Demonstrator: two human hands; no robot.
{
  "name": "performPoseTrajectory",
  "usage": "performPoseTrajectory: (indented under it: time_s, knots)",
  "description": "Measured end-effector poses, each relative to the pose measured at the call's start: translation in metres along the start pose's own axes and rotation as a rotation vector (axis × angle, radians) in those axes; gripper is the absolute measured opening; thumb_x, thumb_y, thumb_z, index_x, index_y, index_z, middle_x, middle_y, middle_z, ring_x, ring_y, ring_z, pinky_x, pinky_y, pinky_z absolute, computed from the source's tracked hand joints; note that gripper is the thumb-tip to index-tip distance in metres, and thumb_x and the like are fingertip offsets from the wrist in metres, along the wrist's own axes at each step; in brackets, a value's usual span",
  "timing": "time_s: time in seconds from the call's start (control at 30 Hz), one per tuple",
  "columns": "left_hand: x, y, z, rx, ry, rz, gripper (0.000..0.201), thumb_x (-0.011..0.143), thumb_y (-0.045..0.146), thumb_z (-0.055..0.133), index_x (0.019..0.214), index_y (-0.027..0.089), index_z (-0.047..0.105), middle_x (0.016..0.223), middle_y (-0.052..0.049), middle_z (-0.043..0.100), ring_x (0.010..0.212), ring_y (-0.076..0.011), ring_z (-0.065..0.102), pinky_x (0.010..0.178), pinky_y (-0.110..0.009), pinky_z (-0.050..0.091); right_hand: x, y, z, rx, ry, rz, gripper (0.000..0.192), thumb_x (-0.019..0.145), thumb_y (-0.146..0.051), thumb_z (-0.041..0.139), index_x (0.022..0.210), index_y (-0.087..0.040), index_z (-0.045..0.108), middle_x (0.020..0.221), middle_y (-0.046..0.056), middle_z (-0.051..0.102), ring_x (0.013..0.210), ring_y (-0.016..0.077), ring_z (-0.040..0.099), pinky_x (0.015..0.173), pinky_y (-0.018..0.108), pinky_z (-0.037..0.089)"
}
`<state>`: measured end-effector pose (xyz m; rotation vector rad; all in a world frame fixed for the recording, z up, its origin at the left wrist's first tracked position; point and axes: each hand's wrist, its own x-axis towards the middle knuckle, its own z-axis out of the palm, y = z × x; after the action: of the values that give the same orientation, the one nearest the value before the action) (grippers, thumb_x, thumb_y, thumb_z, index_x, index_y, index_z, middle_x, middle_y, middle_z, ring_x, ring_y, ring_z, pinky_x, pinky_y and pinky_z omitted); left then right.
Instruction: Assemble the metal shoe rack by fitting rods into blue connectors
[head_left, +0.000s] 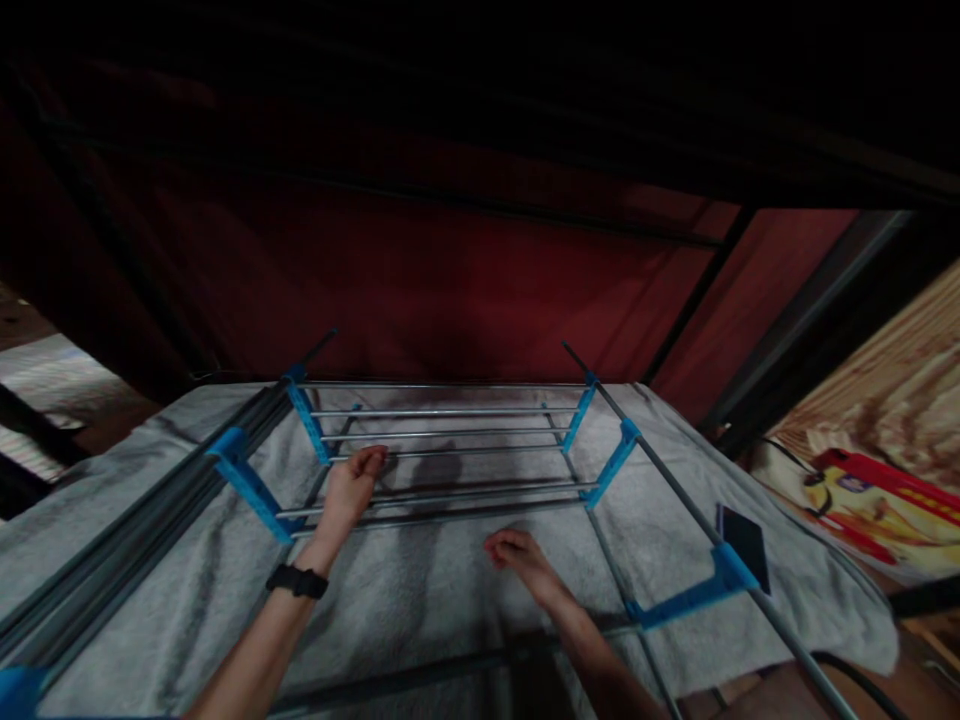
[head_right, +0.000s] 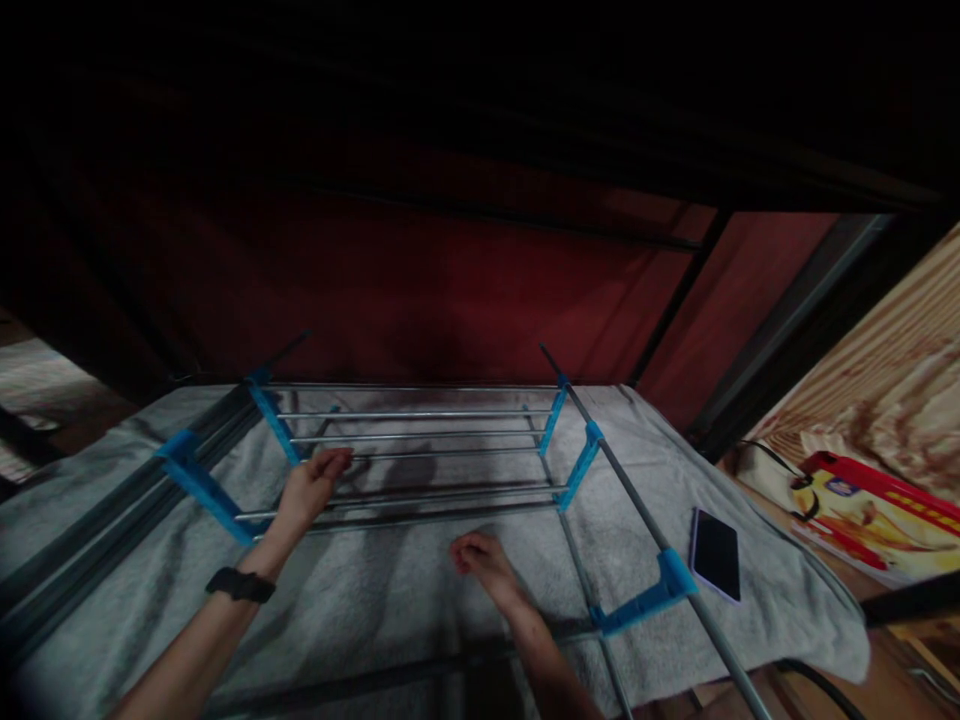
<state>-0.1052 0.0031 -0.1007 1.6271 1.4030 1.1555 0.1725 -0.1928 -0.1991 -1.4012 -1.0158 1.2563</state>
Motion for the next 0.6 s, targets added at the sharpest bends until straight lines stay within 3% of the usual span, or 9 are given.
performPoseTrajectory:
  time_s: [0.13,0.3,0.47,0.6]
  knots:
    - [-0.028,0.005,0.004,0.252,-0.153,0.346,0.048,0.097,0.056,0.046,0.107,0.020,0.075,0.110,-0.012,0.079,0.105,-0.0289,0.073,0.098,-0.042,0.057,-0.002,-0.004,0.000,0.137,0.050,0.046,0.050,0.063,-0.070,0.079,0.079,-0.023,0.072,0.081,0.005,0.068,0.076,0.0213,0.063,0.080,0.043,0.055]
    - [-0.056,0.009,0.019,0.517,-0.338,0.617,0.044,0.107,0.046,0.039,0.118,0.020,0.072,0.114,-0.010,0.077,0.106,-0.0260,0.072,0.098,-0.041,0.055,-0.004,-0.002,0.000,0.158,0.060,0.057,0.051,0.059,-0.069,0.084,0.079,-0.023,0.074,0.087,0.006,0.070,0.080,0.0231,0.065,0.083,0.045,0.056]
    - [-0.070,0.010,0.031,0.737,-0.432,0.675,0.031,0.107,0.035,0.049,0.129,0.021,0.066,0.117,-0.009,0.076,0.103,-0.0232,0.071,0.095,-0.038,0.053,-0.007,0.001,-0.006,0.212,0.064,0.081,0.050,0.058,-0.064,0.089,0.084,-0.023,0.076,0.092,0.009,0.074,0.087,0.0265,0.069,0.089,0.047,0.056]
    - [-0.075,0.014,0.033,0.835,-0.449,0.661,0.025,0.105,0.032,0.053,0.122,0.019,0.066,0.109,-0.008,0.075,0.099,-0.0228,0.070,0.091,-0.037,0.052,-0.010,0.001,-0.017,0.285,0.085,0.104,0.052,0.063,-0.060,0.089,0.097,-0.023,0.078,0.098,0.010,0.077,0.091,0.0269,0.071,0.092,0.047,0.057]
